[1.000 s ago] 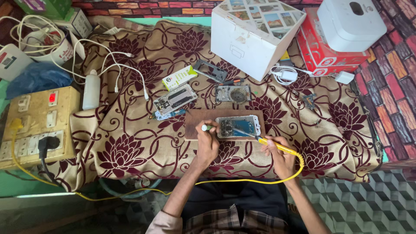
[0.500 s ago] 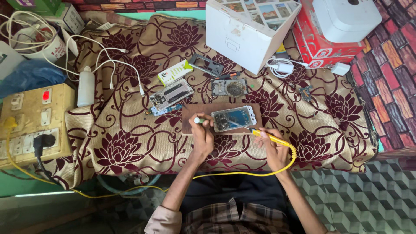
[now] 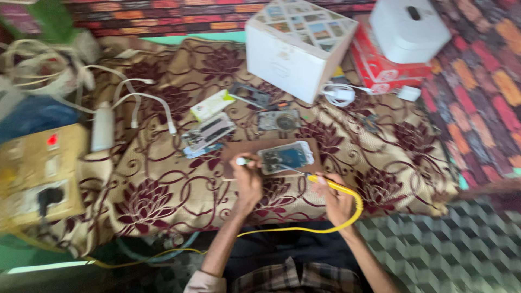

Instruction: The person uses a soldering iron and solder to work on a small electronic circuit board placed on a table. The person repeatedly applies heat and solder to specific points on the board while holding the board steady with the other hand.

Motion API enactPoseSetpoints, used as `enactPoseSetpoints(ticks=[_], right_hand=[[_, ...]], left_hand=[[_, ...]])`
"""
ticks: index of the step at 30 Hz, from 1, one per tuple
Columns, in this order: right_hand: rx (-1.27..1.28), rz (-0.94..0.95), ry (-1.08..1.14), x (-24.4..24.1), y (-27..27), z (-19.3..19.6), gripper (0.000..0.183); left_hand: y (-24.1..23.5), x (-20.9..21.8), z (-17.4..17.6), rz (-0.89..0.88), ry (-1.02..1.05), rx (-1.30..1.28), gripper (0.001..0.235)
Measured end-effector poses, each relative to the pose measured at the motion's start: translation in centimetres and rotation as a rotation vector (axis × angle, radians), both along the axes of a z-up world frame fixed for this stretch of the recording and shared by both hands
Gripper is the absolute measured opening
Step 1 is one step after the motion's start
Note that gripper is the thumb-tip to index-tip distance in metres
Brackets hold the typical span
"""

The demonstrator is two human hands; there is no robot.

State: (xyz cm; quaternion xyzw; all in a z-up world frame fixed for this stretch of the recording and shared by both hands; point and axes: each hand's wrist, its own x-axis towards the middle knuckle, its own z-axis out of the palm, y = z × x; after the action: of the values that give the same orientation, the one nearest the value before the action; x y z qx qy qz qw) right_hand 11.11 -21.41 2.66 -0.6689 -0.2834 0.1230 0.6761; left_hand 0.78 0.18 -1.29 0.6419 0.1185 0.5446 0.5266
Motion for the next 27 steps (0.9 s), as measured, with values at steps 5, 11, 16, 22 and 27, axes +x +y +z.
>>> enactPoseSetpoints(ticks=[5,11,16,22,27], right_hand=[[0.036,-0.047,-0.052,-0.2,-0.2,-0.1,0.021],[0.195,-0.223,0.034,-0.2,-0.3,-0.6,0.023],[0.294,-0.198,0.046,1.5,-1.0,-0.9,0.025],[0.289,-0.125,0.095,-1.6,-2.9,-1.6,0.028],[0.301,-0.059,0.075,-2.2,-3.1,-1.6,0.030]], left_hand=[[-1.3,0.7,4.2,-0.060,-0.078,-0.216,0.023],[-8.3,6.2,19.0,-0.725,-0.375,-1.145,0.024],[-17.0,-4.0,25.0,-0.905,-0.253,-0.573,0.027],[-20.7,-13.5,26.3,-0.868,-0.207,-0.473,0.031],[-20.8,-16.5,25.0,-0.602,-0.155,-0.376,0.034]])
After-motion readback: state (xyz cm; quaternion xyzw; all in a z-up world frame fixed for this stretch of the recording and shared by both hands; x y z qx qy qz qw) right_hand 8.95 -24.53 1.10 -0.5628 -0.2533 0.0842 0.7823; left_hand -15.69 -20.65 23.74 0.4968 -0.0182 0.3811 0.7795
